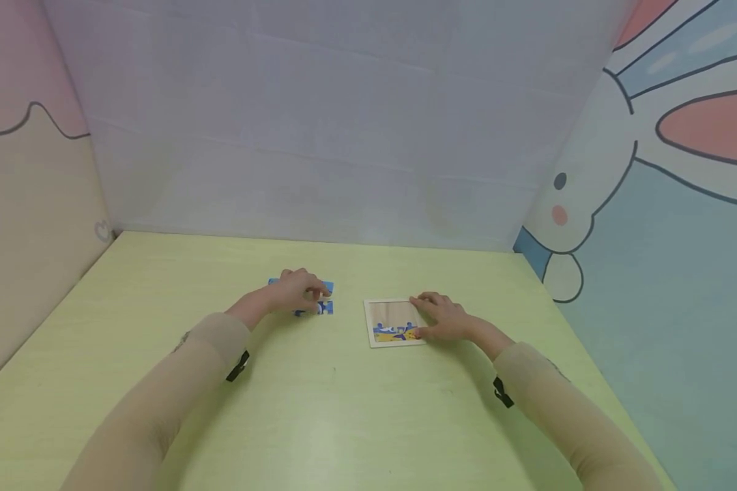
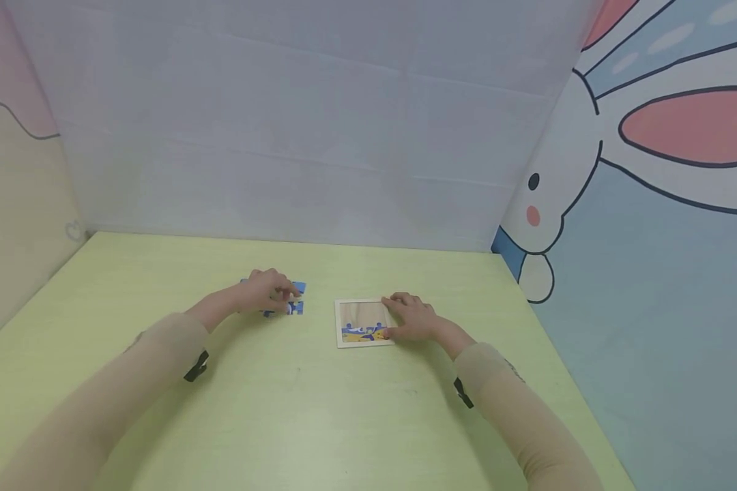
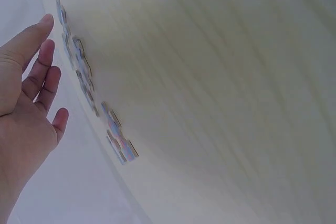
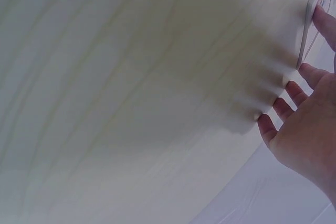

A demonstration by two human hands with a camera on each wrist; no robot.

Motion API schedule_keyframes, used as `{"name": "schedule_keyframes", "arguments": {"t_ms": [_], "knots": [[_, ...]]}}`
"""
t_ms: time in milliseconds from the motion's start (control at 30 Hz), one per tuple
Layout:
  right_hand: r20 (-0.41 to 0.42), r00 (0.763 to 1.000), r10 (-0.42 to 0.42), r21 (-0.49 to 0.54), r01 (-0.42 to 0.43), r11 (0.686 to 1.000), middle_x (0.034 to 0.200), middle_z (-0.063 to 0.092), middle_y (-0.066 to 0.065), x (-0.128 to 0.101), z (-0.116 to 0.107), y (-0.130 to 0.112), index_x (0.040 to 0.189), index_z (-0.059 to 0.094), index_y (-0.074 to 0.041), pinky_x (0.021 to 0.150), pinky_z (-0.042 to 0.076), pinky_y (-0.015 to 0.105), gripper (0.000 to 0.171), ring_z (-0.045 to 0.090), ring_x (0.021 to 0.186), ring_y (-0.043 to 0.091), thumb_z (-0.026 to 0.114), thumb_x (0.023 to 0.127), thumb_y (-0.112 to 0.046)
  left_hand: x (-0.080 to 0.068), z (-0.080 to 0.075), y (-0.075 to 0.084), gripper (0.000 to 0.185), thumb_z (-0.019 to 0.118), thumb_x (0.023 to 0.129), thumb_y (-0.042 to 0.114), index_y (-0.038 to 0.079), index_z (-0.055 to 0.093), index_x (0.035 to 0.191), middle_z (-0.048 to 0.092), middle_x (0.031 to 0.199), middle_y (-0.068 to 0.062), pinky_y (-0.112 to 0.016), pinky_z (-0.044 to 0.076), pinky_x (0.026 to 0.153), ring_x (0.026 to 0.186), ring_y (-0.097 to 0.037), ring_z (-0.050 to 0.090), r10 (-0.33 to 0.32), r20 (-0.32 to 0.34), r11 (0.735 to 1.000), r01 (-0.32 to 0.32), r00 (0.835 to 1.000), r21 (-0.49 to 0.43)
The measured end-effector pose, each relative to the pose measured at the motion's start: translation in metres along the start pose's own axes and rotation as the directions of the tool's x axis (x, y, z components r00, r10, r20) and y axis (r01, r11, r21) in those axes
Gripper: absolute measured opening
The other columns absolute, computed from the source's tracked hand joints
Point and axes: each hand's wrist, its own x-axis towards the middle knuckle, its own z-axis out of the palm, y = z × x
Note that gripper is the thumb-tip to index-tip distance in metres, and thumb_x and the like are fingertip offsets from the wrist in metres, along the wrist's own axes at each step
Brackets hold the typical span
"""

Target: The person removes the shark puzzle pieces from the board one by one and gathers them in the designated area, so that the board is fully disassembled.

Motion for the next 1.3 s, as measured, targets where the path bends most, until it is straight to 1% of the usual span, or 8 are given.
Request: {"name": "schedule_keyframes", "arguments": {"t_ms": [167, 300, 400, 533, 700, 800, 1067, 1300], "knots": [[-0.004, 1.0, 0.005, -0.008, -0.005, 1.0, 0.148, 0.029, 0.018, -0.001, 0.0, 0.0, 0.149, 0.028, -0.012, 0.099, 0.027, 0.064, 0.075, 0.026, 0.134, 0.043, 0.06, 0.089, -0.045, 0.006, 0.005, 0.015, 0.036, 0.073, 0.082, 0.026, 0.017, 0.066, 0.116, 0.063, 0.095, 0.005, -0.051, 0.024, 0.093, 0.1, -0.02, 0.046, 0.003, -0.025, 1.0, -0.003, 1.0, 0.007], [-0.007, 1.0, 0.005, 0.005, -0.005, 1.0, 0.149, 0.028, 0.017, -0.002, 0.001, -0.001, 0.149, 0.028, -0.013, 0.1, 0.026, 0.065, 0.075, 0.025, 0.135, 0.043, 0.06, 0.089, -0.044, 0.011, 0.013, 0.024, 0.036, 0.074, 0.081, 0.031, 0.019, 0.067, 0.115, 0.065, 0.102, 0.005, -0.052, 0.024, 0.093, 0.104, -0.021, 0.046, 0.026, -0.047, 0.999, -0.025, 0.999, 0.027], [-0.007, 1.0, 0.002, 0.011, -0.002, 1.0, 0.149, 0.028, 0.017, -0.002, 0.001, -0.001, 0.149, 0.028, -0.013, 0.101, 0.025, 0.064, 0.075, 0.025, 0.135, 0.042, 0.06, 0.089, -0.044, 0.014, 0.018, 0.035, 0.036, 0.075, 0.08, 0.032, 0.019, 0.068, 0.113, 0.064, 0.107, 0.003, -0.054, 0.026, 0.091, 0.107, -0.023, 0.046, 0.044, -0.067, 0.999, -0.042, 0.997, 0.033], [-0.007, 1.0, -0.003, 0.009, 0.003, 1.0, 0.149, 0.028, 0.017, -0.002, 0.001, 0.0, 0.149, 0.028, -0.013, 0.1, 0.026, 0.065, 0.074, 0.026, 0.135, 0.042, 0.06, 0.089, -0.044, 0.019, 0.028, 0.053, 0.036, 0.075, 0.078, 0.035, 0.021, 0.069, 0.111, 0.063, 0.115, 0.001, -0.055, 0.029, 0.091, 0.11, -0.026, 0.046, 0.033, -0.087, 0.998, -0.028, 0.996, 0.061], [0.003, 1.0, 0.005, 0.006, -0.005, 1.0, 0.149, 0.028, 0.016, -0.001, 0.001, 0.0, 0.149, 0.027, -0.014, 0.1, 0.025, 0.065, 0.074, 0.025, 0.136, 0.041, 0.059, 0.089, -0.045, 0.023, 0.036, 0.077, 0.037, 0.077, 0.077, 0.035, 0.022, 0.069, 0.111, 0.06, 0.122, -0.002, -0.054, 0.03, 0.093, 0.115, -0.028, 0.045, 0.006, -0.06, 0.998, -0.002, 0.998, 0.066], [0.01, 1.0, 0.009, 0.006, -0.009, 1.0, 0.15, 0.028, 0.015, 0.0, 0.001, 0.001, 0.149, 0.027, -0.014, 0.1, 0.025, 0.065, 0.074, 0.024, 0.136, 0.041, 0.059, 0.09, -0.044, 0.026, 0.039, 0.087, 0.038, 0.078, 0.076, 0.034, 0.021, 0.069, 0.111, 0.06, 0.124, -0.003, -0.052, 0.031, 0.094, 0.116, -0.028, 0.045, 0.003, -0.043, 0.998, 0.0, 0.999, 0.066], [0.012, 1.0, 0.004, 0.008, -0.005, 1.0, 0.149, 0.028, 0.017, -0.001, -0.001, -0.001, 0.149, 0.027, -0.013, 0.099, 0.026, 0.065, 0.075, 0.024, 0.135, 0.042, 0.06, 0.089, -0.045, 0.037, 0.048, 0.094, 0.041, 0.078, 0.074, 0.039, 0.021, 0.069, 0.111, 0.061, 0.122, 0.0, -0.049, 0.033, 0.098, 0.114, -0.023, 0.047, 0.03, -0.016, 0.996, -0.029, 0.999, 0.079], [0.015, 1.0, 0.004, 0.016, -0.004, 1.0, 0.149, 0.028, 0.017, -0.001, -0.002, -0.001, 0.149, 0.027, -0.012, 0.099, 0.026, 0.065, 0.075, 0.025, 0.135, 0.042, 0.06, 0.089, -0.045, 0.043, 0.056, 0.093, 0.04, 0.077, 0.073, 0.043, 0.025, 0.07, 0.107, 0.06, 0.116, 0.004, -0.044, 0.031, 0.098, 0.111, -0.019, 0.047, 0.013, 0.008, 0.996, -0.014, 1.0, 0.087]]}}
